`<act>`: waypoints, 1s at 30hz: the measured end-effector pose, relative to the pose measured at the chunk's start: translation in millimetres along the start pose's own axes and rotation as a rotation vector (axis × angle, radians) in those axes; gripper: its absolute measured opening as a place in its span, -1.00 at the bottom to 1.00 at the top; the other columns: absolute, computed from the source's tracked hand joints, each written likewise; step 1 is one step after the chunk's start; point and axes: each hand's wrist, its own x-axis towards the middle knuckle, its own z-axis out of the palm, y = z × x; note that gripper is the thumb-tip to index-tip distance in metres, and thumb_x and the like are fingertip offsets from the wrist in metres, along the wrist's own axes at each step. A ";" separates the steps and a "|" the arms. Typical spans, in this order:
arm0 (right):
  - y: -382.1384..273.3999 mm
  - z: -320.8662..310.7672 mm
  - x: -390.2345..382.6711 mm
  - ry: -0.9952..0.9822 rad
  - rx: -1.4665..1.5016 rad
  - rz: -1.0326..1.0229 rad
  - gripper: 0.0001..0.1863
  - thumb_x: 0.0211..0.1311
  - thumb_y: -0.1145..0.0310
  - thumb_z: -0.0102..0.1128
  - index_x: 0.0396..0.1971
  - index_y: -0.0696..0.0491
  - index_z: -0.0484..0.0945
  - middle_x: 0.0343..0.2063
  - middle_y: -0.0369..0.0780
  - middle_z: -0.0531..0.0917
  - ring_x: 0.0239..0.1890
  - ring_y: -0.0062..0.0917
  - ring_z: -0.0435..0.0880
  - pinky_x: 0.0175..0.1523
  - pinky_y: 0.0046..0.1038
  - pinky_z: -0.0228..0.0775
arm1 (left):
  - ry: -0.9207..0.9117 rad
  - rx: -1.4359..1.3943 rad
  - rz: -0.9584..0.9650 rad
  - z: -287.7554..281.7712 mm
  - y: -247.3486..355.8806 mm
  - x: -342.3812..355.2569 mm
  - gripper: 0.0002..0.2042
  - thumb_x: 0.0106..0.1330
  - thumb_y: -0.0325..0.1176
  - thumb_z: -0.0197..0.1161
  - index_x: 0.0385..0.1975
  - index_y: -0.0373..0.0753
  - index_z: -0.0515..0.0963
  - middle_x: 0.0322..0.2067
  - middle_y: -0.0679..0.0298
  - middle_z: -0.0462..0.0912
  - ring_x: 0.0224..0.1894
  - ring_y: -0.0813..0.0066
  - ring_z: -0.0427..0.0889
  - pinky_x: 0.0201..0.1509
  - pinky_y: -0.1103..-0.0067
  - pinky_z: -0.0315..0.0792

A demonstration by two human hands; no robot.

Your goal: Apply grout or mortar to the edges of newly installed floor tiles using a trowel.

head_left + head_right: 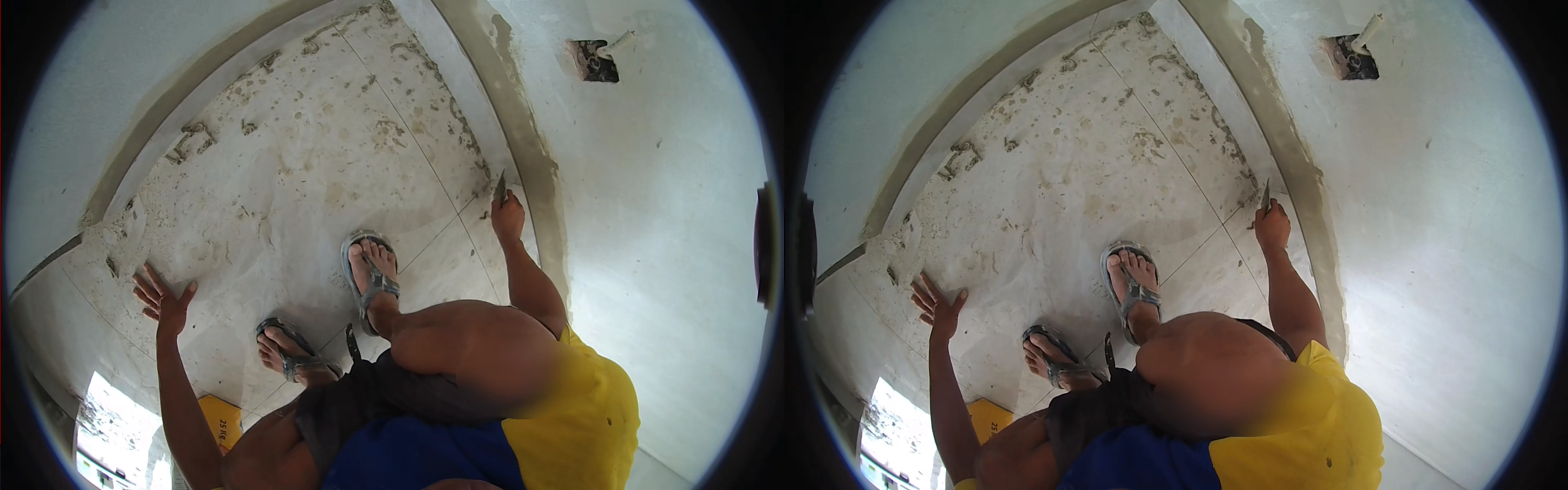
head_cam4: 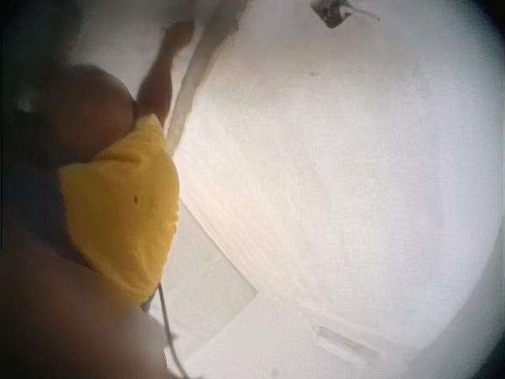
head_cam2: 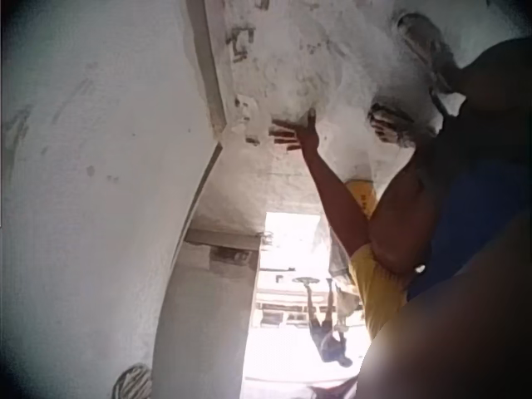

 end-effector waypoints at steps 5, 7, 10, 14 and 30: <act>28.3 -2.7 -12.8 -0.036 0.018 0.070 -0.64 0.18 0.31 0.03 -0.07 0.19 0.49 -0.35 0.08 0.63 -0.30 0.01 0.63 -0.15 -0.07 0.47 | 0.006 -0.013 -0.012 -6.2 8.9 -4.4 0.16 0.07 0.15 0.38 0.42 0.17 -0.48 0.43 0.09 -0.66 0.44 -0.08 -0.65 0.32 -0.21 -0.49; 34.1 -1.8 -11.5 -0.032 0.029 0.080 -0.62 0.18 0.30 0.03 -0.05 0.19 0.49 -0.38 0.11 0.63 -0.30 0.02 0.63 -0.16 -0.06 0.47 | 0.016 -0.018 0.002 -2.9 7.7 -2.0 0.15 0.08 0.14 0.38 0.43 0.17 -0.47 0.43 0.09 -0.66 0.44 -0.08 -0.65 0.32 -0.22 -0.48; 25.4 3.3 -3.9 -0.022 0.056 0.074 -0.61 0.21 0.30 0.02 -0.04 0.22 0.49 -0.39 0.14 0.62 -0.31 0.03 0.63 -0.16 -0.07 0.47 | 0.049 -0.020 0.010 0.1 2.5 -2.9 0.14 0.08 0.13 0.39 0.43 0.17 -0.46 0.43 0.08 -0.65 0.44 -0.09 -0.64 0.31 -0.24 -0.48; 4.3 0.2 13.1 0.008 0.089 0.056 -0.61 0.25 0.28 0.02 -0.05 0.27 0.49 -0.39 0.15 0.62 -0.31 0.02 0.63 -0.16 -0.10 0.48 | 0.036 -0.022 0.005 0.4 2.7 -4.3 0.14 0.08 0.12 0.39 0.43 0.17 -0.45 0.43 0.09 -0.64 0.44 -0.09 -0.65 0.30 -0.24 -0.47; -4.7 1.6 18.4 0.079 0.098 0.047 -0.57 0.26 0.27 0.02 -0.03 0.31 0.49 -0.39 0.16 0.63 -0.30 0.02 0.64 -0.16 -0.13 0.49 | 0.027 0.013 -0.013 -1.6 4.9 -2.2 0.18 0.04 0.17 0.40 0.42 0.20 -0.48 0.43 0.12 -0.66 0.44 -0.06 -0.66 0.33 -0.20 -0.49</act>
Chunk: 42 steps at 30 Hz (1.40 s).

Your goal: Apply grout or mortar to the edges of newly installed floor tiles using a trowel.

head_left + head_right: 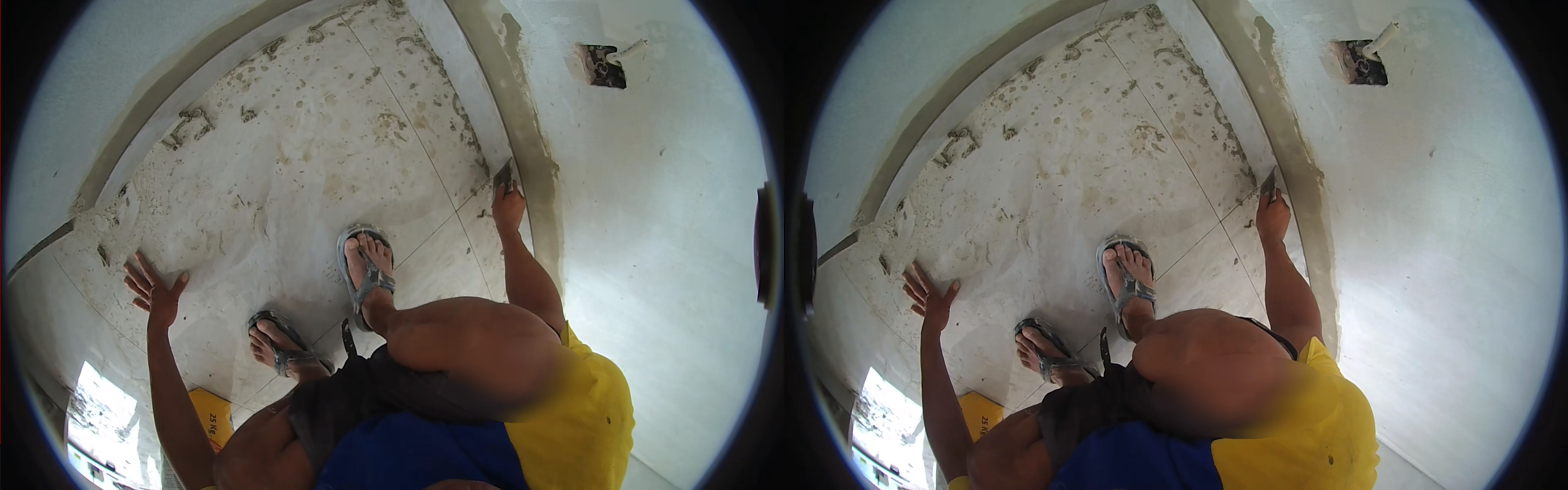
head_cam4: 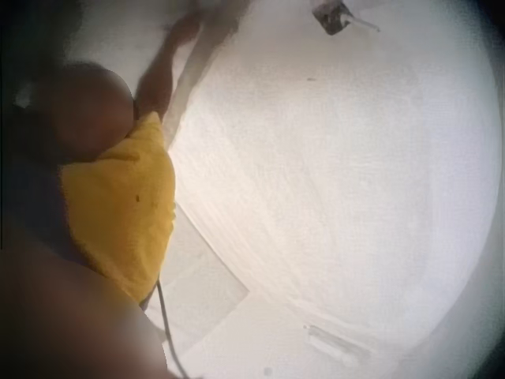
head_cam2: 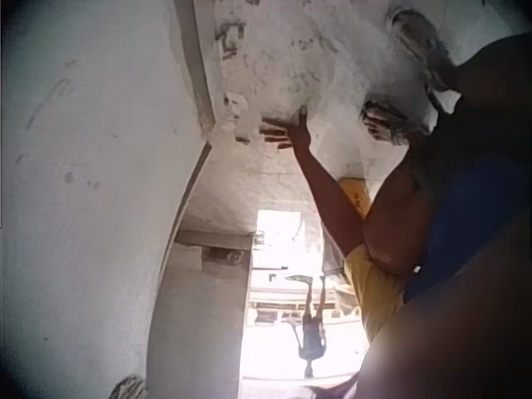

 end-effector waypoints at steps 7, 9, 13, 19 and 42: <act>-11.2 4.4 14.2 -0.002 0.055 -0.038 -0.55 0.26 0.26 0.03 -0.01 0.32 0.48 -0.41 0.18 0.62 -0.30 0.02 0.65 -0.15 -0.13 0.48 | -0.002 -0.023 -0.008 0.5 0.5 -1.3 0.17 0.04 0.13 0.42 0.42 0.22 -0.48 0.43 0.13 -0.67 0.44 -0.03 -0.66 0.33 -0.19 -0.51; -18.9 2.5 16.6 0.050 0.047 -0.068 -0.56 0.26 0.27 0.03 -0.03 0.32 0.49 -0.44 0.18 0.62 -0.32 0.02 0.65 -0.17 -0.13 0.48 | 0.003 -0.027 -0.005 1.2 -0.6 -1.6 0.17 0.04 0.12 0.42 0.42 0.22 -0.48 0.43 0.14 -0.67 0.44 -0.03 -0.66 0.33 -0.19 -0.52; -31.1 -1.6 19.9 0.099 0.065 -0.119 -0.58 0.25 0.28 0.04 -0.05 0.31 0.50 -0.47 0.17 0.61 -0.35 0.03 0.64 -0.20 -0.12 0.48 | 0.007 -0.033 0.008 1.6 -0.5 -0.7 0.18 0.04 0.14 0.41 0.42 0.22 -0.48 0.43 0.15 -0.67 0.44 -0.03 -0.67 0.33 -0.18 -0.53; -48.6 3.1 38.7 0.061 0.040 -0.140 -0.60 0.23 0.29 0.04 -0.07 0.29 0.51 -0.49 0.15 0.61 -0.38 0.02 0.64 -0.22 -0.11 0.47 | 0.009 -0.028 0.010 2.7 -3.2 -1.4 0.18 0.04 0.16 0.40 0.42 0.22 -0.49 0.43 0.15 -0.68 0.44 -0.04 -0.67 0.33 -0.18 -0.53; -88.4 4.6 61.8 -0.029 -0.009 -0.183 -0.62 0.22 0.28 0.03 -0.09 0.26 0.52 -0.40 0.14 0.64 -0.31 -0.01 0.66 -0.15 -0.11 0.49 | 0.017 -0.021 -0.003 2.9 -3.8 -2.0 0.18 0.01 0.23 0.38 0.42 0.23 -0.48 0.43 0.18 -0.67 0.44 -0.04 -0.66 0.34 -0.17 -0.53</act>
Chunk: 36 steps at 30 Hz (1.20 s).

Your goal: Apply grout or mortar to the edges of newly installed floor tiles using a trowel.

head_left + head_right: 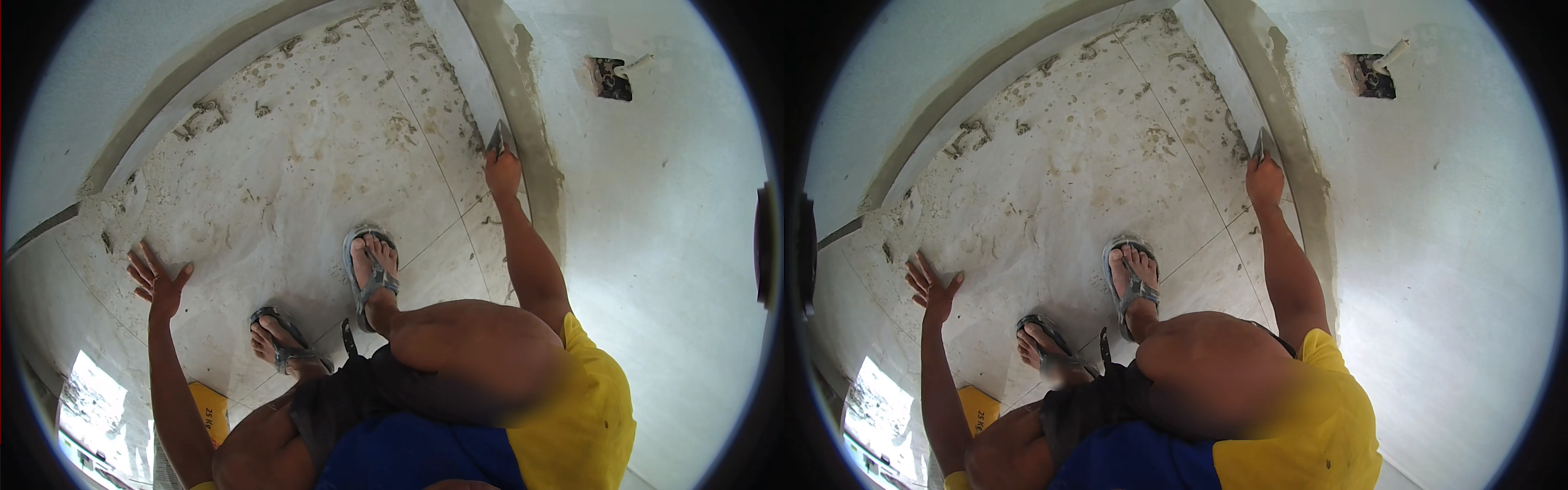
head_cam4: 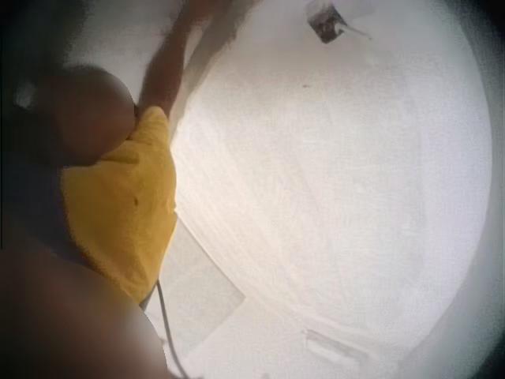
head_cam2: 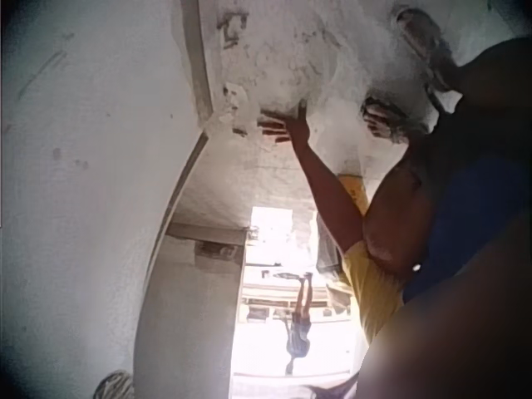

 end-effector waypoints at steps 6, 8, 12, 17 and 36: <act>38.5 -3.3 -34.8 0.012 0.032 0.099 -0.61 0.23 0.28 0.03 -0.08 0.27 0.50 -0.42 0.15 0.63 -0.32 0.00 0.65 -0.14 -0.10 0.47 | 0.013 -0.012 0.019 -2.2 4.6 0.1 0.18 0.01 0.22 0.39 0.42 0.22 -0.47 0.43 0.18 -0.67 0.45 -0.05 -0.65 0.34 -0.17 -0.54; 38.9 0.2 -29.8 0.047 0.026 0.065 -0.61 0.23 0.29 0.03 -0.09 0.28 0.50 -0.42 0.16 0.63 -0.32 0.01 0.65 -0.14 -0.10 0.47 | 0.012 0.000 0.013 0.0 1.2 1.0 0.18 0.01 0.22 0.38 0.42 0.22 -0.47 0.43 0.18 -0.66 0.45 -0.05 -0.65 0.35 -0.16 -0.53; 22.5 2.3 -12.2 0.081 0.084 0.034 -0.63 0.22 0.31 0.03 -0.11 0.30 0.51 -0.45 0.18 0.62 -0.33 0.03 0.64 -0.16 -0.10 0.48 | 0.005 -0.019 0.019 1.6 -0.6 1.8 0.17 0.01 0.22 0.38 0.43 0.22 -0.46 0.43 0.18 -0.66 0.45 -0.05 -0.64 0.34 -0.17 -0.51; -4.3 -3.3 4.6 0.091 0.113 -0.006 -0.64 0.20 0.33 0.05 -0.15 0.32 0.51 -0.49 0.18 0.61 -0.37 0.03 0.64 -0.20 -0.11 0.49 | 0.007 0.003 0.027 3.1 -3.0 2.2 0.17 0.03 0.23 0.37 0.42 0.22 -0.49 0.43 0.17 -0.68 0.45 -0.04 -0.66 0.31 -0.23 -0.51; -20.9 -0.4 25.4 0.082 0.059 -0.032 -0.62 0.18 0.33 0.06 -0.14 0.34 0.50 -0.43 0.18 0.62 -0.34 0.01 0.66 -0.16 -0.14 0.51 | 0.008 -0.026 0.023 0.3 1.9 1.3 0.17 0.04 0.18 0.38 0.42 0.22 -0.48 0.43 0.19 -0.69 0.45 -0.03 -0.66 0.33 -0.19 -0.52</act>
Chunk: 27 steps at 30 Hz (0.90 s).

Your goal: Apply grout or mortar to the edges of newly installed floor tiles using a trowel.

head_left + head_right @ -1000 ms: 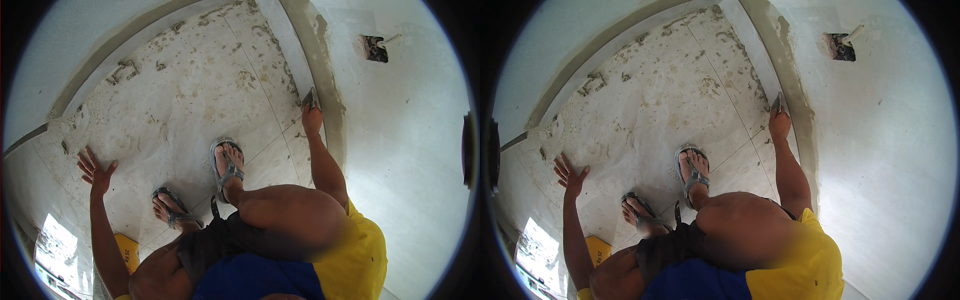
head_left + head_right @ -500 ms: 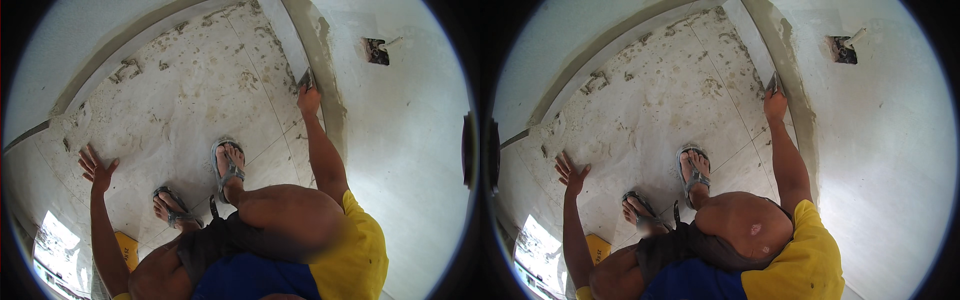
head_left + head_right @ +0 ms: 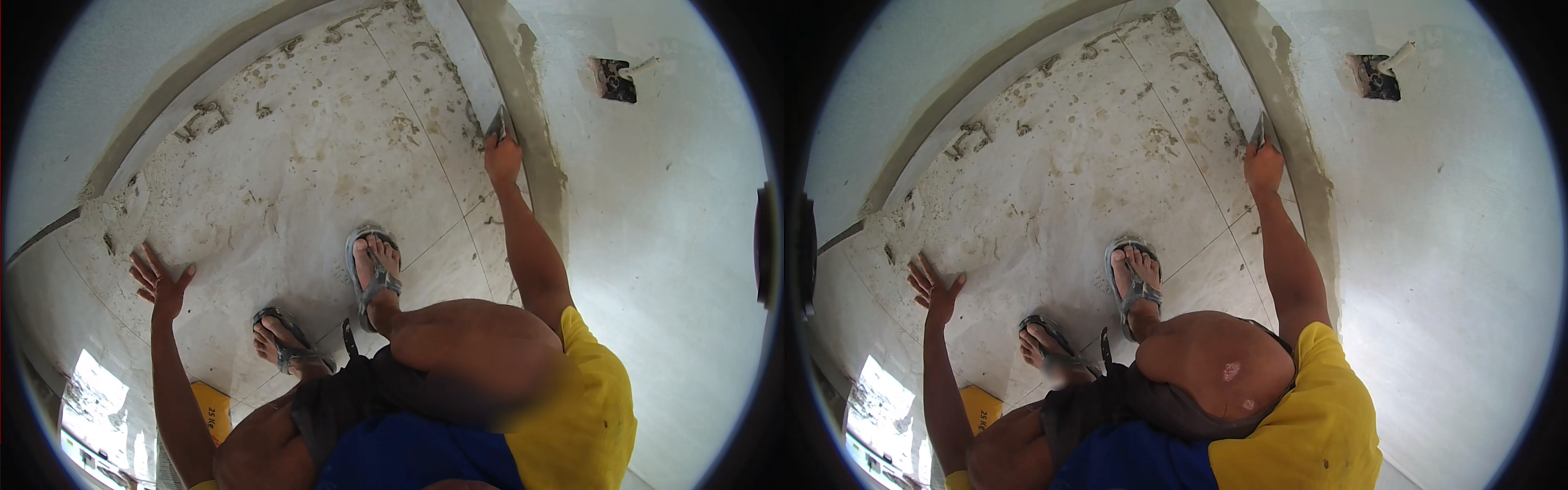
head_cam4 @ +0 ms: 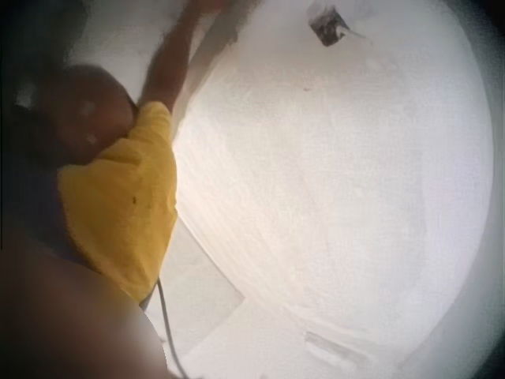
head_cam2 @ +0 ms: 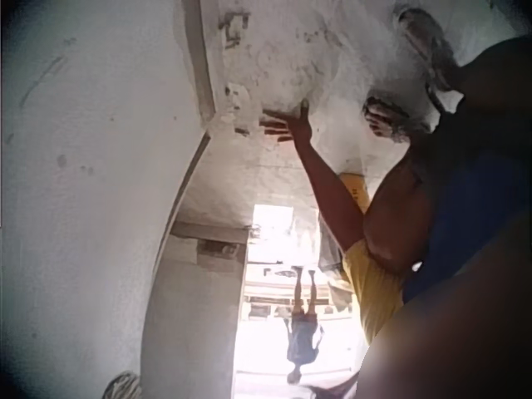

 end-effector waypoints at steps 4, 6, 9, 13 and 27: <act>15.5 -1.1 -15.3 -0.011 0.094 0.089 -0.61 0.18 0.32 0.05 -0.13 0.34 0.50 -0.44 0.18 0.62 -0.34 0.02 0.65 -0.17 -0.14 0.50 | -0.005 0.001 0.003 0.7 -2.9 2.3 0.18 0.03 0.20 0.38 0.42 0.22 -0.48 0.42 0.18 -0.70 0.44 -0.03 -0.68 0.31 -0.20 -0.53; 11.2 6.0 -5.2 0.008 0.056 0.027 -0.61 0.17 0.33 0.06 -0.13 0.35 0.50 -0.44 0.18 0.62 -0.33 0.03 0.64 -0.16 -0.13 0.49 | -0.004 0.005 0.004 1.9 -6.0 1.4 0.18 0.02 0.21 0.38 0.42 0.22 -0.48 0.42 0.18 -0.70 0.44 -0.03 -0.69 0.31 -0.21 -0.53; -16.1 1.6 11.4 -0.015 0.066 0.038 -0.62 0.16 0.34 0.08 -0.14 0.34 0.50 -0.43 0.19 0.61 -0.31 0.04 0.64 -0.13 -0.12 0.49 | -0.023 0.000 -0.009 2.1 -7.2 1.0 0.19 0.01 0.23 0.38 0.42 0.22 -0.48 0.42 0.18 -0.71 0.44 -0.03 -0.70 0.31 -0.21 -0.53; -23.0 11.5 28.4 0.064 0.071 -0.024 -0.64 0.14 0.35 0.09 -0.16 0.34 0.50 -0.43 0.19 0.61 -0.32 0.04 0.64 -0.14 -0.11 0.49 | -0.029 -0.005 -0.005 0.7 -3.1 1.4 0.18 0.01 0.23 0.37 0.42 0.22 -0.48 0.42 0.18 -0.70 0.44 -0.03 -0.70 0.32 -0.20 -0.53; -83.2 6.3 69.0 0.063 0.025 -0.053 -0.75 0.12 0.37 0.08 -0.32 0.26 0.55 -0.48 0.14 0.63 -0.36 0.01 0.66 -0.20 -0.11 0.53 | -0.020 0.026 -0.017 -1.1 -0.8 -1.4 0.17 0.04 0.19 0.38 0.42 0.21 -0.49 0.43 0.20 -0.70 0.44 -0.03 -0.68 0.33 -0.19 -0.50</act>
